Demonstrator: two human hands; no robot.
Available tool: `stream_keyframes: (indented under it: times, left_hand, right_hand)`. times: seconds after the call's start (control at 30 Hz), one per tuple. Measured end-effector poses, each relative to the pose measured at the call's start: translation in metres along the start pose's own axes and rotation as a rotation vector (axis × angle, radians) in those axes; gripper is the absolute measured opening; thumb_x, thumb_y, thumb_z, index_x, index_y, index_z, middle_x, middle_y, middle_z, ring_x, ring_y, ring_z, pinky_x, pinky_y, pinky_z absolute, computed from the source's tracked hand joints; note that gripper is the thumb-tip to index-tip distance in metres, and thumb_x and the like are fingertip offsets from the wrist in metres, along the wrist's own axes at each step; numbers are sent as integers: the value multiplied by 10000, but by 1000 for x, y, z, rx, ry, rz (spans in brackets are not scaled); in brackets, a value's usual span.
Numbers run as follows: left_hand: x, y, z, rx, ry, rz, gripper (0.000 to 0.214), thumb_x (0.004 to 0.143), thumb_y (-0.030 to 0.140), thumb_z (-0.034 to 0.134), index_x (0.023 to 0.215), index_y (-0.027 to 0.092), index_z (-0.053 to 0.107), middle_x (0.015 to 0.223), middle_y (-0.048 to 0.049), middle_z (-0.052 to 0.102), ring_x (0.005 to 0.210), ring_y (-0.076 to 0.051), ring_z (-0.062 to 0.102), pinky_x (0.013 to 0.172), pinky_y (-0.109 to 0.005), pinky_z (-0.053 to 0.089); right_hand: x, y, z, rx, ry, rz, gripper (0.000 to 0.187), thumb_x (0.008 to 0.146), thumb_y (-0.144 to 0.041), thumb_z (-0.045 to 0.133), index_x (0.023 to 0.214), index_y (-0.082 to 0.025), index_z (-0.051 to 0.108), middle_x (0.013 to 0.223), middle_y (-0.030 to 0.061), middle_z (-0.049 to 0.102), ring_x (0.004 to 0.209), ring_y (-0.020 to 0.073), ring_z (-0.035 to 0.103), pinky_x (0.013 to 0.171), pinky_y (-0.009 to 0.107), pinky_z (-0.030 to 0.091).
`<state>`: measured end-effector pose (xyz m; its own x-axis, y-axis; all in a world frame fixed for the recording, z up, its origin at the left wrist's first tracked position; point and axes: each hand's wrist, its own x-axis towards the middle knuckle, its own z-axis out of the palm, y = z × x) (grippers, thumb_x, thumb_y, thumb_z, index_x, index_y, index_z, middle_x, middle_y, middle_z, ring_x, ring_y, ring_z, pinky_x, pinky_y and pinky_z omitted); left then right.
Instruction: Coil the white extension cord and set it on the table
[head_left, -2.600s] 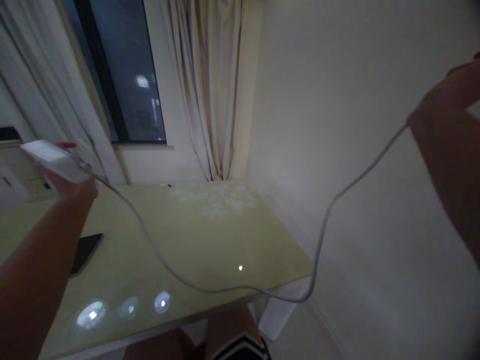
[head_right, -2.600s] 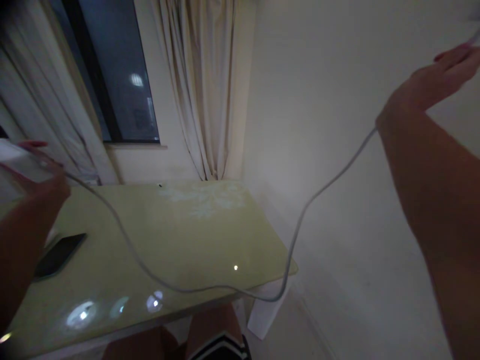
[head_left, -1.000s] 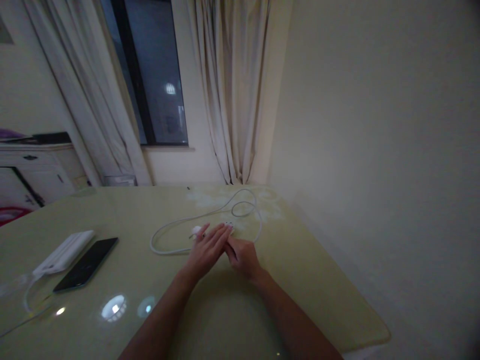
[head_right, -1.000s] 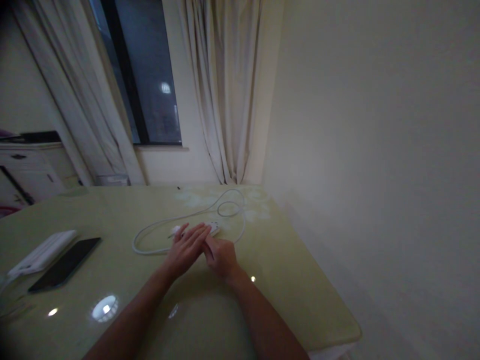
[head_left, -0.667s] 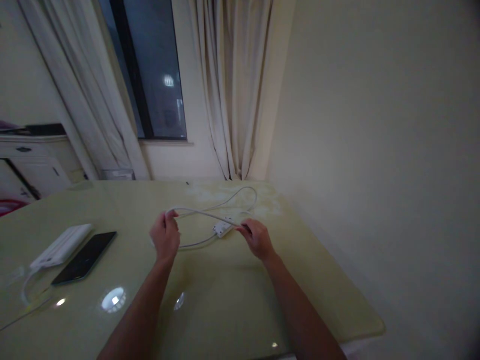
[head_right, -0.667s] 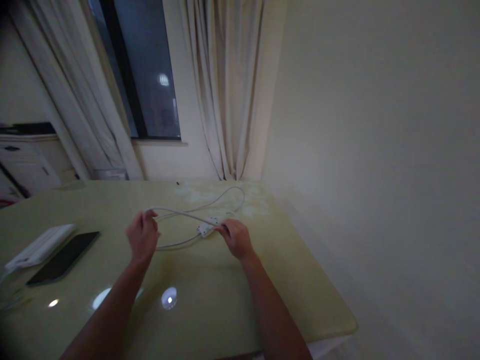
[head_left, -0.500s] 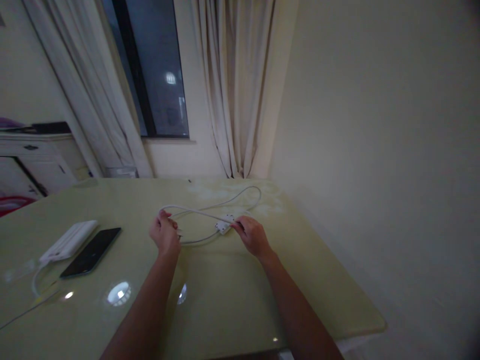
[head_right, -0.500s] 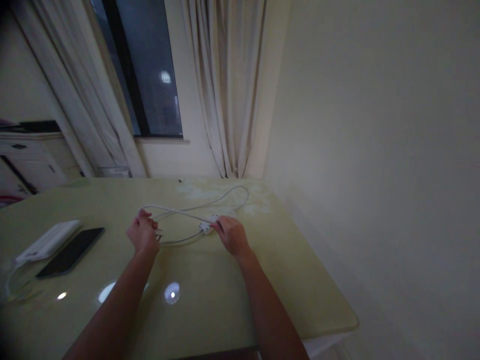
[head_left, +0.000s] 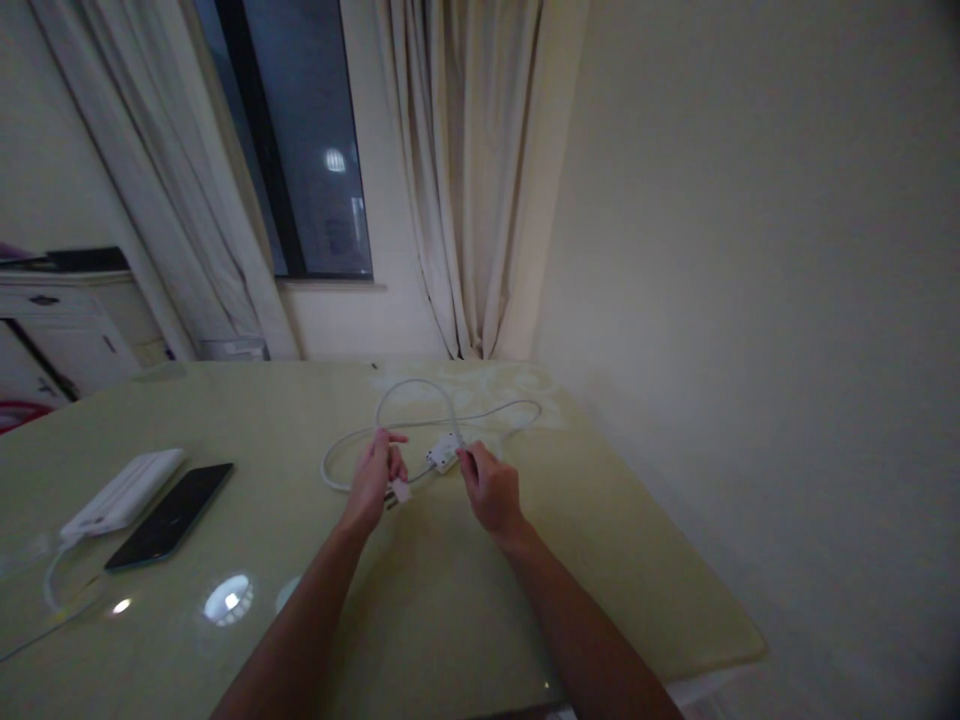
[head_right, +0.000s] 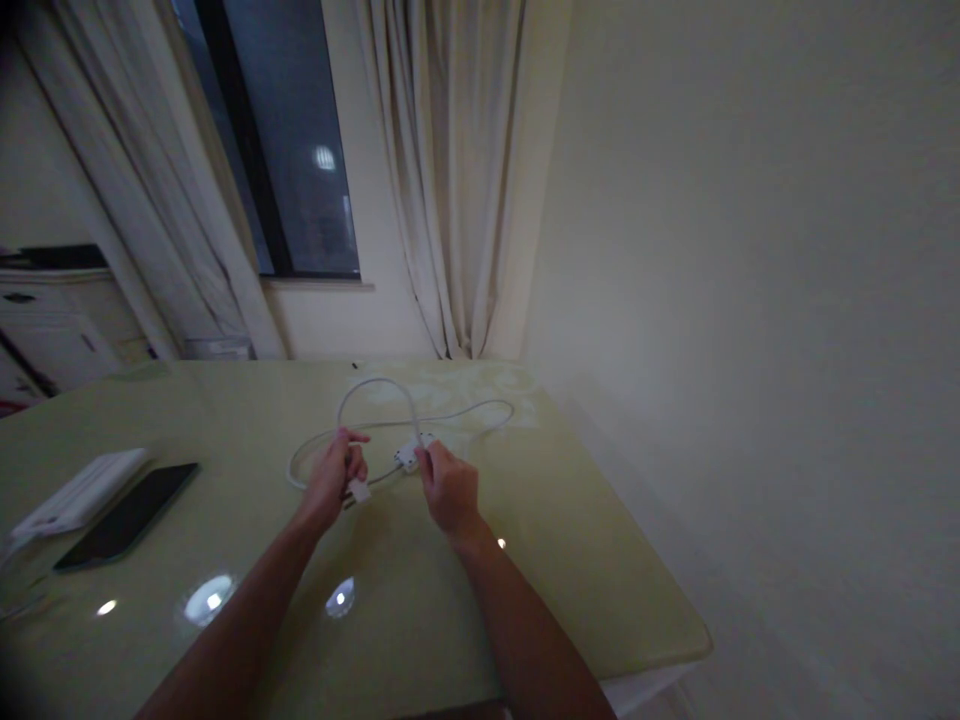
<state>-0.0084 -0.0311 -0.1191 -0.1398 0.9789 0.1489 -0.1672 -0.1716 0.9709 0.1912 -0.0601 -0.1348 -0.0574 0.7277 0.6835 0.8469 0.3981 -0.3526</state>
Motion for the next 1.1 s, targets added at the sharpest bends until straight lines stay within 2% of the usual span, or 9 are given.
stream_keyframes:
  times: [0.1, 0.17, 0.33, 0.5, 0.57, 0.63, 0.83, 1.0, 1.1]
  left_hand:
    - [-21, -15, 30, 134, -300, -60, 522, 885, 700, 521, 858, 184, 594, 490, 75, 435, 451, -134, 528, 471, -226, 391]
    - [-31, -26, 41, 200, -425, -88, 486, 875, 666, 541, 781, 190, 575, 524, 35, 509, 472, -142, 533, 488, -247, 404]
    - [-41, -42, 43, 279, -545, -87, 306, 816, 485, 650, 782, 182, 636, 643, -37, 620, 570, -171, 544, 525, -280, 425]
    - [-38, -25, 36, 87, -544, -106, 457, 857, 557, 660, 1070, 152, 669, 803, -42, 674, 673, -161, 588, 641, -279, 498]
    - [-37, -13, 35, -24, -526, -115, 555, 863, 577, 672, 1255, 188, 615, 933, -57, 709, 728, -160, 625, 706, -284, 525]
    - [-38, -4, 35, -91, -519, -97, 575, 842, 539, 720, 1311, 227, 605, 1032, -79, 726, 818, -188, 660, 769, -304, 539]
    - [-38, -4, 40, 22, -552, 100, 293, 723, 307, 828, 988, 198, 766, 995, -118, 739, 1016, -297, 660, 943, -390, 507]
    - [-35, -20, 40, 68, -256, 218, 269, 800, 452, 767, 871, 194, 742, 991, -101, 707, 1019, -266, 624, 938, -353, 489]
    - [-38, -31, 46, -3, -154, 137, 411, 854, 597, 682, 916, 194, 727, 980, -81, 705, 992, -237, 620, 930, -344, 488]
  right_hand:
    - [-5, -8, 5, -2, -42, 3, 354, 1092, -403, 398, 905, -193, 615, 765, 29, 707, 636, 141, 631, 578, 251, 293]
    - [-6, -12, 7, -8, -71, -17, 330, 1084, -395, 422, 905, -200, 620, 784, 31, 715, 660, 144, 638, 584, 249, 295]
    - [-8, -15, 3, 2, -143, -110, 299, 1060, -391, 485, 868, -212, 629, 790, 27, 714, 667, 144, 623, 606, 248, 322]
    - [-6, -13, -3, 135, -58, -104, 225, 1049, -362, 503, 977, -202, 644, 887, 45, 704, 784, 152, 647, 711, 235, 418]
    - [-4, -12, -4, 197, -19, -83, 212, 1044, -363, 509, 1023, -195, 638, 922, 53, 696, 801, 153, 647, 722, 234, 441]
    - [-3, -10, -4, 250, 25, -49, 213, 1039, -370, 516, 1003, -193, 629, 912, 54, 677, 793, 155, 639, 719, 239, 457]
    - [-1, -7, -5, 412, 129, 12, 163, 1011, -317, 540, 921, -201, 612, 907, 57, 611, 825, 170, 607, 729, 264, 503]
    - [-1, -9, -6, 467, 96, -60, 127, 1015, -259, 507, 952, -203, 602, 932, 70, 612, 868, 181, 601, 771, 288, 525]
    - [-1, -10, -6, 469, 66, -185, 105, 1001, -208, 516, 1071, -209, 594, 1036, 97, 635, 993, 201, 608, 853, 320, 539]
